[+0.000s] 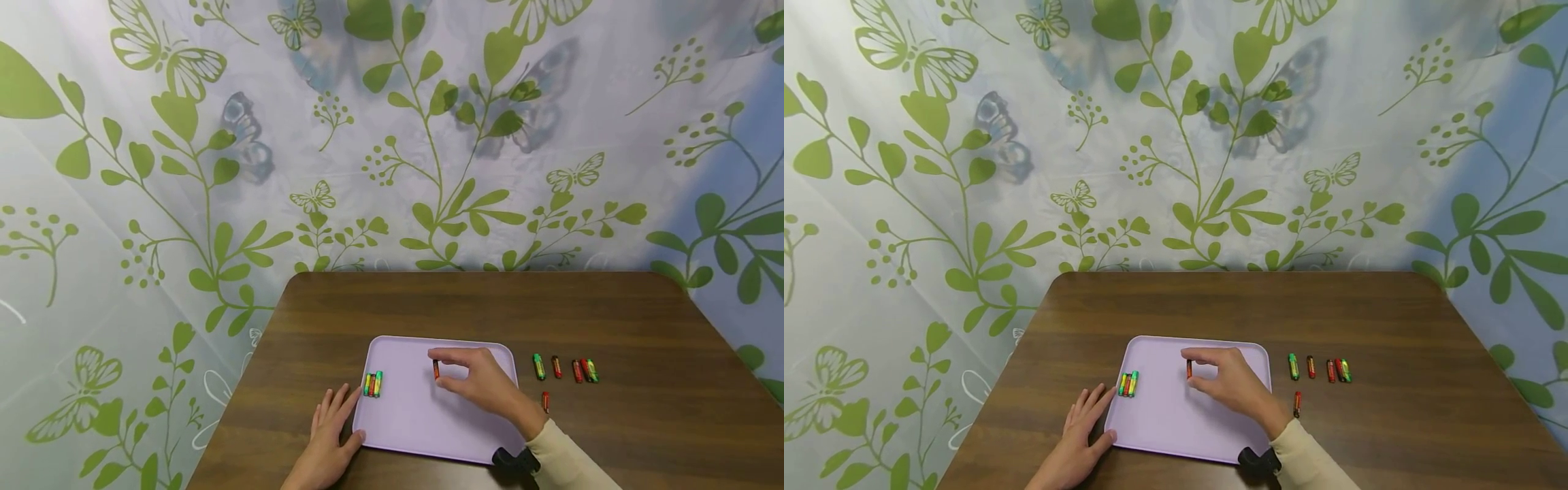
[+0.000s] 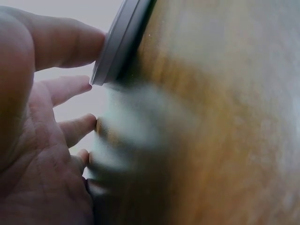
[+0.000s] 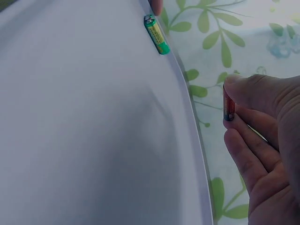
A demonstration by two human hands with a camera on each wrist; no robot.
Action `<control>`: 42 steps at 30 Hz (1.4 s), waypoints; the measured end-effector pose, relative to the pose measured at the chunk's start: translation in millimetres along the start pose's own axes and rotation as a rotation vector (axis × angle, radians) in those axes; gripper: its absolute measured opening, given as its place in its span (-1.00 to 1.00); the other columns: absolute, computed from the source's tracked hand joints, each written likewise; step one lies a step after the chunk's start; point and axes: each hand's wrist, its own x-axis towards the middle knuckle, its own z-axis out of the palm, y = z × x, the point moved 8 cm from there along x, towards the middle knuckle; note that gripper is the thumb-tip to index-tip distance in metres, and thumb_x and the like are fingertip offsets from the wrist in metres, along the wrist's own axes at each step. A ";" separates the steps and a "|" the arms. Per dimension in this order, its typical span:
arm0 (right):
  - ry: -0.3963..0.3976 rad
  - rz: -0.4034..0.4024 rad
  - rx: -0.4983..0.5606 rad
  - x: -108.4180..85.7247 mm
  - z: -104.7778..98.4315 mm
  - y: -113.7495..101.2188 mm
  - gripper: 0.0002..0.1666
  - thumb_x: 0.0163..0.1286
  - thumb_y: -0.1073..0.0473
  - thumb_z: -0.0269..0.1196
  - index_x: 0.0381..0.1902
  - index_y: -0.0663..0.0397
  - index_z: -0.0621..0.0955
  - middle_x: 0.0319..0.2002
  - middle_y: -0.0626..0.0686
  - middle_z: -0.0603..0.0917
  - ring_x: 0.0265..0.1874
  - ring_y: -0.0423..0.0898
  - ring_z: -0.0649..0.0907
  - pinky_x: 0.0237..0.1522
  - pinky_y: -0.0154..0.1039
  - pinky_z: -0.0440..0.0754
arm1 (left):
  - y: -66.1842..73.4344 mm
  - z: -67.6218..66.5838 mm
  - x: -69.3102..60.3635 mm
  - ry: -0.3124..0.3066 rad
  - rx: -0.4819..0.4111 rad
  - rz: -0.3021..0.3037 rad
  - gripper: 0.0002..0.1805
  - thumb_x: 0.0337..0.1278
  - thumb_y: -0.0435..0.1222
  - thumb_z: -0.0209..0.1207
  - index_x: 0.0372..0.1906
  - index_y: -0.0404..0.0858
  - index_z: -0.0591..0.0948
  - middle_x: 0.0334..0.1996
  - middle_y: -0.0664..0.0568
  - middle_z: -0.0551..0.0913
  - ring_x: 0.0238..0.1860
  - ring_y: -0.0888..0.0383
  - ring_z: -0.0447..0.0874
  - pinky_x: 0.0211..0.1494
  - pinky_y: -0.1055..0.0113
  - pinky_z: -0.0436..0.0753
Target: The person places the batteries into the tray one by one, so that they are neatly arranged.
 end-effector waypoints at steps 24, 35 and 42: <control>-0.043 -0.100 0.096 31.5 59.1 -28.9 -0.44 0.31 0.31 0.57 0.28 0.17 0.76 0.21 0.02 0.84 0.07 0.08 0.87 0.22 -0.04 0.81 | 2.7 -2.0 -0.6 0.030 0.011 0.012 -0.21 0.37 -0.28 0.36 0.66 -0.11 0.42 0.72 -0.37 0.18 0.75 -0.54 -0.25 0.65 -0.57 -0.34; -0.060 -0.061 0.078 42.2 82.9 -29.7 -0.43 0.30 0.33 0.57 0.28 0.18 0.76 0.22 0.01 0.84 0.08 0.02 0.86 0.21 -0.06 0.81 | 2.6 -3.5 0.1 0.040 0.012 0.027 -0.20 0.34 -0.29 0.37 0.65 -0.13 0.43 0.70 -0.38 0.20 0.74 -0.55 -0.23 0.65 -0.57 -0.33; -0.070 -0.041 0.068 43.9 94.0 -28.9 -0.47 0.31 0.36 0.53 0.25 0.17 0.78 0.18 0.04 0.85 0.12 -0.02 0.84 0.23 -0.09 0.80 | 0.5 -2.9 0.3 0.047 0.005 0.046 -0.21 0.34 -0.30 0.36 0.65 -0.15 0.43 0.70 -0.40 0.20 0.73 -0.58 -0.23 0.63 -0.59 -0.35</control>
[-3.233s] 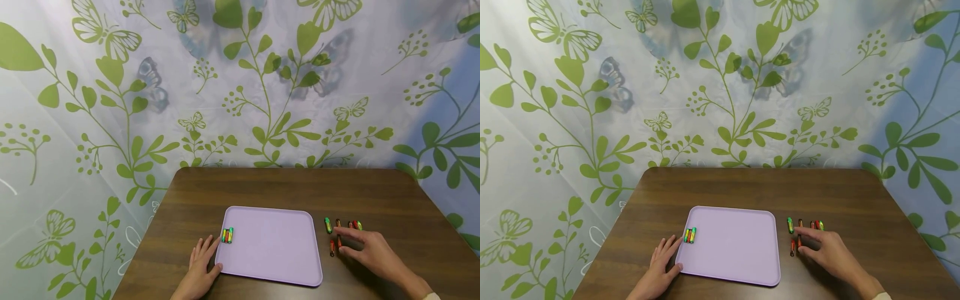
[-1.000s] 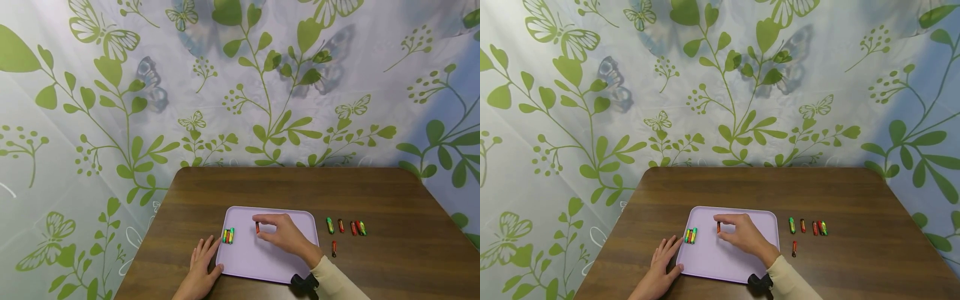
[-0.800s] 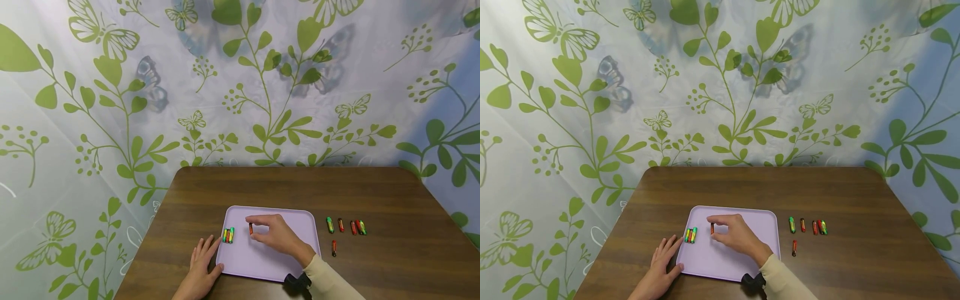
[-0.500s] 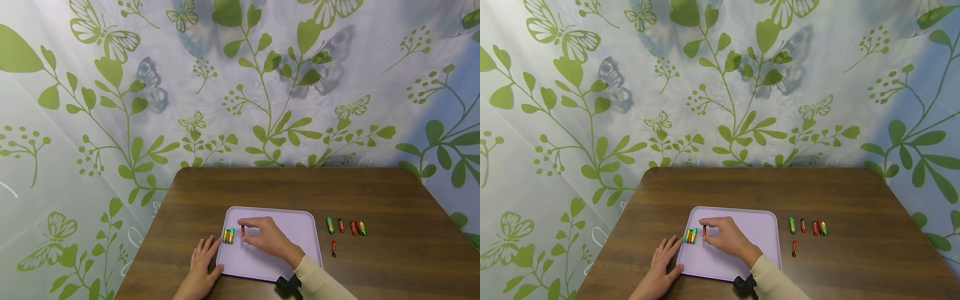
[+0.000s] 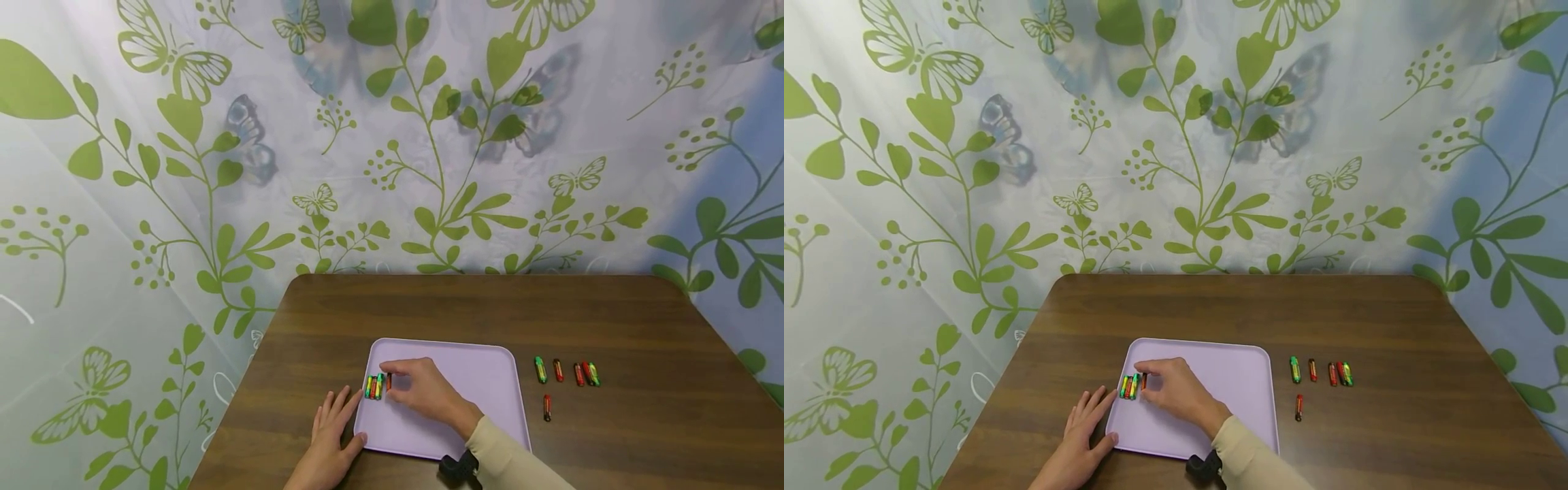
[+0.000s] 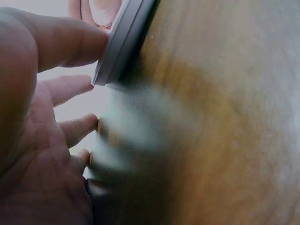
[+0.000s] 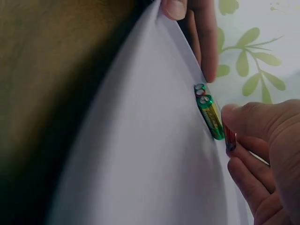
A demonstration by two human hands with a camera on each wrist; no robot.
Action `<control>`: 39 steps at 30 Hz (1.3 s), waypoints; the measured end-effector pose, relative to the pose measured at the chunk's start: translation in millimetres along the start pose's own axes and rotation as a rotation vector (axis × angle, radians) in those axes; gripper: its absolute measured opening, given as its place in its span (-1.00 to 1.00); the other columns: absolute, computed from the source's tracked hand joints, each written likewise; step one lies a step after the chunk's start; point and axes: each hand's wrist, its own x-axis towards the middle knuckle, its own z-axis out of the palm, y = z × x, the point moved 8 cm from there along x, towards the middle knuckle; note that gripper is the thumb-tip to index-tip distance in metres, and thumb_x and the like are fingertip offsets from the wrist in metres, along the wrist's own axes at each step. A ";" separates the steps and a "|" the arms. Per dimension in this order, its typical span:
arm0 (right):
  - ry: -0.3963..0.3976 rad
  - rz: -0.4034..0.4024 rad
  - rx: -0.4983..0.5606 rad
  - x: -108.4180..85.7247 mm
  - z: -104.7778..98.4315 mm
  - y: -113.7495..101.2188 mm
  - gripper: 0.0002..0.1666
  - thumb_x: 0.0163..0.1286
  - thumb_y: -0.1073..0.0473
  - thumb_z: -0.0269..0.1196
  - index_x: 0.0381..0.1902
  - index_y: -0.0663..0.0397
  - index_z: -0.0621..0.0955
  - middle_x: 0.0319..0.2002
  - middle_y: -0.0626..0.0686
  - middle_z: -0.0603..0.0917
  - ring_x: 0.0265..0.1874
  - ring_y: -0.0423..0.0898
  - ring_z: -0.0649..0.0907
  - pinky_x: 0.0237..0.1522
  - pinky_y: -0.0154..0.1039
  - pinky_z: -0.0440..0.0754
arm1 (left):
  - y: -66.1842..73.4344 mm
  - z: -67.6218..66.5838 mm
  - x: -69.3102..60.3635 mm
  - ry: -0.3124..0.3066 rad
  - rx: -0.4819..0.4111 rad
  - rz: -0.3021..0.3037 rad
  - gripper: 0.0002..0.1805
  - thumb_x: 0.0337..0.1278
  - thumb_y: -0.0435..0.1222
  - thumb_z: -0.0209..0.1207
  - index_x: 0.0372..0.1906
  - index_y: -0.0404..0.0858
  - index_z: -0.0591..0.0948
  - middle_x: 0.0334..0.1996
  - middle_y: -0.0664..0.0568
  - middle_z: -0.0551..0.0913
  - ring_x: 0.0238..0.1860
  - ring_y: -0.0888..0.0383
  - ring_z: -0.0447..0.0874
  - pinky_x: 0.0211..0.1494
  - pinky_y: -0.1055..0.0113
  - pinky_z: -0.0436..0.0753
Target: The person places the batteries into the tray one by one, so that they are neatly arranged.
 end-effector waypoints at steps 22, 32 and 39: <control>-0.015 0.017 -0.220 7.3 21.0 -1.8 -0.40 0.27 0.22 0.61 0.28 0.10 0.76 0.17 0.04 0.85 0.20 -0.04 0.81 0.28 -0.06 0.78 | -1.8 0.0 0.3 0.048 -0.030 0.036 -0.22 0.28 -0.32 0.35 0.62 -0.16 0.46 0.66 -0.45 0.25 0.69 -0.64 -0.17 0.60 -0.61 -0.30; 0.002 -0.010 -0.200 0.9 8.2 -3.9 -0.36 0.22 0.25 0.60 0.29 0.15 0.75 0.17 0.07 0.85 0.21 -0.04 0.81 0.28 -0.06 0.78 | -1.8 1.2 1.0 0.021 -0.011 0.020 -0.21 0.30 -0.31 0.35 0.64 -0.15 0.45 0.69 -0.41 0.23 0.72 -0.60 -0.20 0.60 -0.62 -0.32; -0.024 0.044 -0.091 -8.3 -12.2 0.5 -0.35 0.27 0.21 0.59 0.33 0.14 0.74 0.25 0.04 0.82 0.19 0.03 0.83 0.27 -0.01 0.79 | -3.4 1.0 -0.1 0.093 -0.042 0.121 -0.21 0.27 -0.33 0.35 0.62 -0.14 0.46 0.62 -0.51 0.28 0.63 -0.72 -0.12 0.58 -0.62 -0.31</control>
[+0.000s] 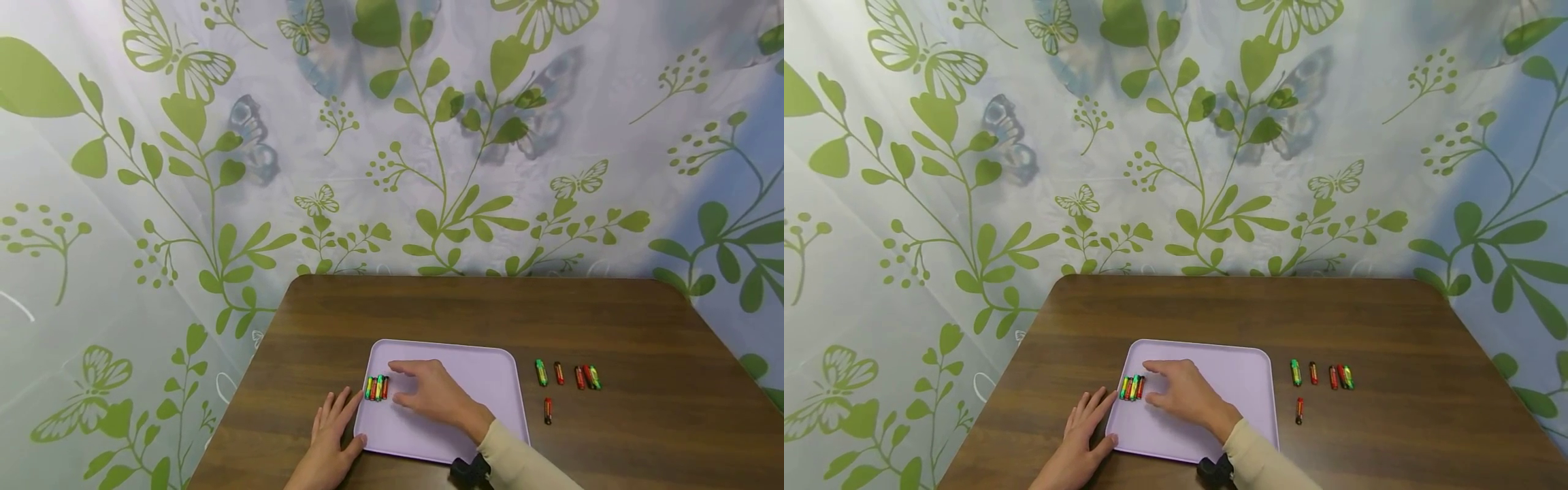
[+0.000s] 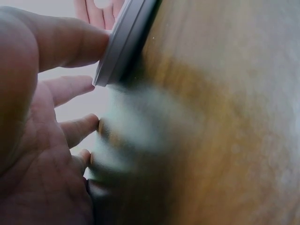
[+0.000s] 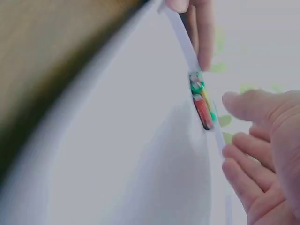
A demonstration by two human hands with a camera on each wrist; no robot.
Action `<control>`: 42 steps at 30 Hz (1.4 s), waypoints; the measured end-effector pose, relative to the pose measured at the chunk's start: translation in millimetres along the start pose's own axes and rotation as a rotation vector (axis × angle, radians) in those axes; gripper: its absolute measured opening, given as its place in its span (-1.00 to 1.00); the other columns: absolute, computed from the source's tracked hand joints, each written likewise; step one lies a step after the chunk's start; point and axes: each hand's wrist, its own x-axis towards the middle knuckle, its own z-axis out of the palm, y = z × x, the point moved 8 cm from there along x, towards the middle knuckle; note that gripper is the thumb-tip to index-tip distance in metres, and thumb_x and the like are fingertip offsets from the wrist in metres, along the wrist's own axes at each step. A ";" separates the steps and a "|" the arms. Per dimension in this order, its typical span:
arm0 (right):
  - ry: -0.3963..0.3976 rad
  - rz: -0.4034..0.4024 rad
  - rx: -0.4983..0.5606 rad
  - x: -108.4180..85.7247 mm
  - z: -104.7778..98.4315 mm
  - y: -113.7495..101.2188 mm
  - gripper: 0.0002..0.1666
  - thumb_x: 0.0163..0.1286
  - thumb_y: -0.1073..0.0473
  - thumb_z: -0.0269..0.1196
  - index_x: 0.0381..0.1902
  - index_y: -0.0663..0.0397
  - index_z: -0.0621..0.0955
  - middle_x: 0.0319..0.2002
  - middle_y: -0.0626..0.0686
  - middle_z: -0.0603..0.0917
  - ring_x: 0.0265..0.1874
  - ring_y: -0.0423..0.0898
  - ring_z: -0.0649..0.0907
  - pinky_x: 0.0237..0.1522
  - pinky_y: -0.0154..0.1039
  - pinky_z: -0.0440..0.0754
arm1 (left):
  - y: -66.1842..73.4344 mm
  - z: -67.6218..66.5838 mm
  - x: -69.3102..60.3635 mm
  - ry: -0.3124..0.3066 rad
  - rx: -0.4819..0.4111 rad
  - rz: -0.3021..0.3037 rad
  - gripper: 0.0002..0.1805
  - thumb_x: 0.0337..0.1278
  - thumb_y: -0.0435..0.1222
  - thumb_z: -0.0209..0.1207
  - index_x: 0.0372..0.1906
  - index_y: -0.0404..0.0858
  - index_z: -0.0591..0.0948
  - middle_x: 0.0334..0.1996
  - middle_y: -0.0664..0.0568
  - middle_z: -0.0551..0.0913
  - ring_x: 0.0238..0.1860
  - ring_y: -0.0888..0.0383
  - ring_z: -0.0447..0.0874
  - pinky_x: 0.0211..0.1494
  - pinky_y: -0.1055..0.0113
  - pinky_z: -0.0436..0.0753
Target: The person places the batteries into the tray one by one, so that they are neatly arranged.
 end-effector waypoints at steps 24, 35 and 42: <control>0.119 -0.008 -0.025 -60.6 -92.7 33.5 -0.40 0.28 0.10 0.64 0.28 -0.03 0.78 0.22 -0.07 0.84 0.07 0.08 0.87 0.14 -0.11 0.83 | -6.9 4.6 -2.5 -0.029 -0.024 -0.028 -0.20 0.25 -0.33 0.38 0.62 -0.10 0.47 0.63 -0.49 0.25 0.63 -0.73 -0.18 0.61 -0.54 -0.40; 0.199 0.026 -0.154 -99.1 -134.2 54.8 -0.37 0.17 0.11 0.70 0.22 0.04 0.81 0.17 -0.09 0.86 0.06 -0.09 0.87 0.11 -0.32 0.80 | 3.8 2.0 -1.4 -0.124 0.020 -0.152 -0.20 0.36 -0.29 0.35 0.67 -0.14 0.40 0.72 -0.38 0.15 0.74 -0.56 -0.28 0.62 -0.58 -0.39; 0.221 0.045 -0.190 -120.4 -149.7 63.2 -0.37 0.16 0.07 0.71 0.21 -0.01 0.82 0.11 -0.11 0.88 0.06 -0.16 0.86 0.13 -0.70 0.55 | 3.2 1.5 -1.6 -0.120 0.014 -0.161 -0.19 0.36 -0.30 0.36 0.67 -0.11 0.40 0.73 -0.37 0.15 0.74 -0.55 -0.29 0.62 -0.59 -0.40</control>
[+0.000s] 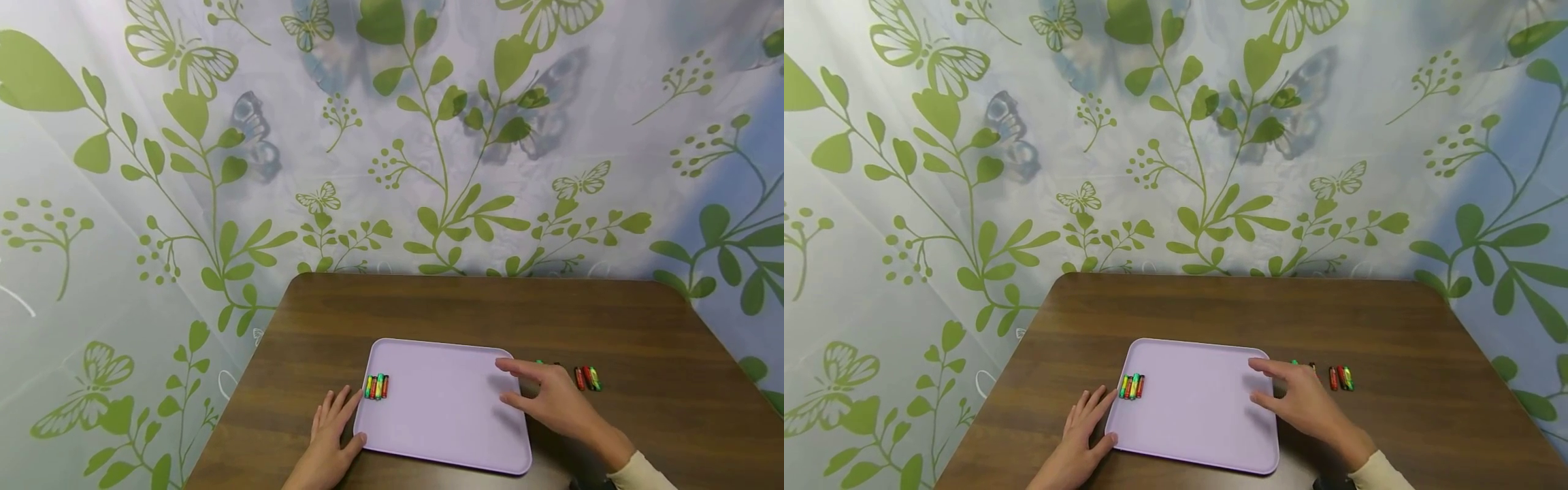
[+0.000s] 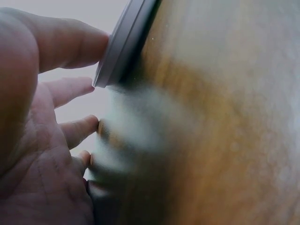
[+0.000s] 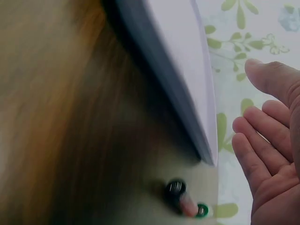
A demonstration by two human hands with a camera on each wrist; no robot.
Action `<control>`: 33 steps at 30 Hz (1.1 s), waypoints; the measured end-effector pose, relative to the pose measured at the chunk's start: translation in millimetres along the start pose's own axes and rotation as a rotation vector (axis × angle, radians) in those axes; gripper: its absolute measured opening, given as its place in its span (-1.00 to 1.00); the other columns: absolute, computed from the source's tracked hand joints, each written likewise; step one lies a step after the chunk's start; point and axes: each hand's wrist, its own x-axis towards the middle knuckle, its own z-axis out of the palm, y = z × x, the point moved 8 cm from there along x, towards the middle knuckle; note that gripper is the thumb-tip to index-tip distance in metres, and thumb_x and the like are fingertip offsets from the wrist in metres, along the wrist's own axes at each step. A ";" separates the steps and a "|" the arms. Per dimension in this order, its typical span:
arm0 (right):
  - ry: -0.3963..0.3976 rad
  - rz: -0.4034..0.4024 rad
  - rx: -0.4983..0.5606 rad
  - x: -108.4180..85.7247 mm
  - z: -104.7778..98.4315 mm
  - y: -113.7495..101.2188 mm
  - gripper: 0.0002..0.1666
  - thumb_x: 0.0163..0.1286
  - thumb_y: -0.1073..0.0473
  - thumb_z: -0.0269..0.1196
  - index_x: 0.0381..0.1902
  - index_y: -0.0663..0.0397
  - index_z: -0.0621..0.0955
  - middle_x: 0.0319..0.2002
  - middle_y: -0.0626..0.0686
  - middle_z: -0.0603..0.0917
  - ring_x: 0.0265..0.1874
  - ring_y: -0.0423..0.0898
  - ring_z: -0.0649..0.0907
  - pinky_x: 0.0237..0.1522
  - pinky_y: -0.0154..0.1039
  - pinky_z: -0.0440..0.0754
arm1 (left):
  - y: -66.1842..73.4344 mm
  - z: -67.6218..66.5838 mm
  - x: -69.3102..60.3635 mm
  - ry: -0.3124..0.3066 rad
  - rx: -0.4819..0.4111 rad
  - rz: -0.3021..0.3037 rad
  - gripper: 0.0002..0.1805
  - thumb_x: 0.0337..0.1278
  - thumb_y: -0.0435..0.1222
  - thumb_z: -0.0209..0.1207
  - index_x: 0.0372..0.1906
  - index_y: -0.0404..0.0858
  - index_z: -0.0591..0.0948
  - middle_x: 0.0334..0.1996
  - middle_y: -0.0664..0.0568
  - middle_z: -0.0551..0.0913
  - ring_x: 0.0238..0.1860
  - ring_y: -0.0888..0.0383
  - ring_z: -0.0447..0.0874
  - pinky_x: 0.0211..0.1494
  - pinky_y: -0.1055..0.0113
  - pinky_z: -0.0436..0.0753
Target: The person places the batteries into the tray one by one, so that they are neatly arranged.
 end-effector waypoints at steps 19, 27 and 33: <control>-0.021 0.057 -0.119 -46.1 -36.0 31.1 -0.32 0.10 -0.01 0.74 0.20 -0.07 0.81 0.08 -0.14 0.89 0.07 -0.33 0.80 0.02 -0.75 0.51 | 0.0 -0.1 0.0 0.001 0.011 -0.003 -0.19 0.39 -0.29 0.34 0.69 -0.10 0.38 0.74 -0.37 0.13 0.75 -0.53 -0.30 0.64 -0.56 -0.41; -0.052 0.093 -0.165 -53.9 -39.0 40.0 -0.27 0.06 -0.06 0.75 0.22 -0.10 0.81 0.06 -0.17 0.89 0.04 -0.34 0.80 -0.03 -0.52 0.71 | 1.6 -1.2 -0.3 0.009 0.001 0.003 -0.21 0.39 -0.29 0.34 0.68 -0.13 0.39 0.73 -0.39 0.13 0.74 -0.55 -0.31 0.62 -0.59 -0.41; -0.065 0.097 -0.177 -57.1 -36.6 41.7 -0.30 0.05 -0.08 0.75 0.18 -0.14 0.82 0.04 -0.19 0.89 0.03 -0.36 0.79 -0.06 -0.40 0.77 | 0.0 0.3 0.1 -0.001 0.009 -0.006 -0.20 0.40 -0.28 0.34 0.68 -0.13 0.38 0.74 -0.37 0.12 0.75 -0.53 -0.31 0.64 -0.57 -0.41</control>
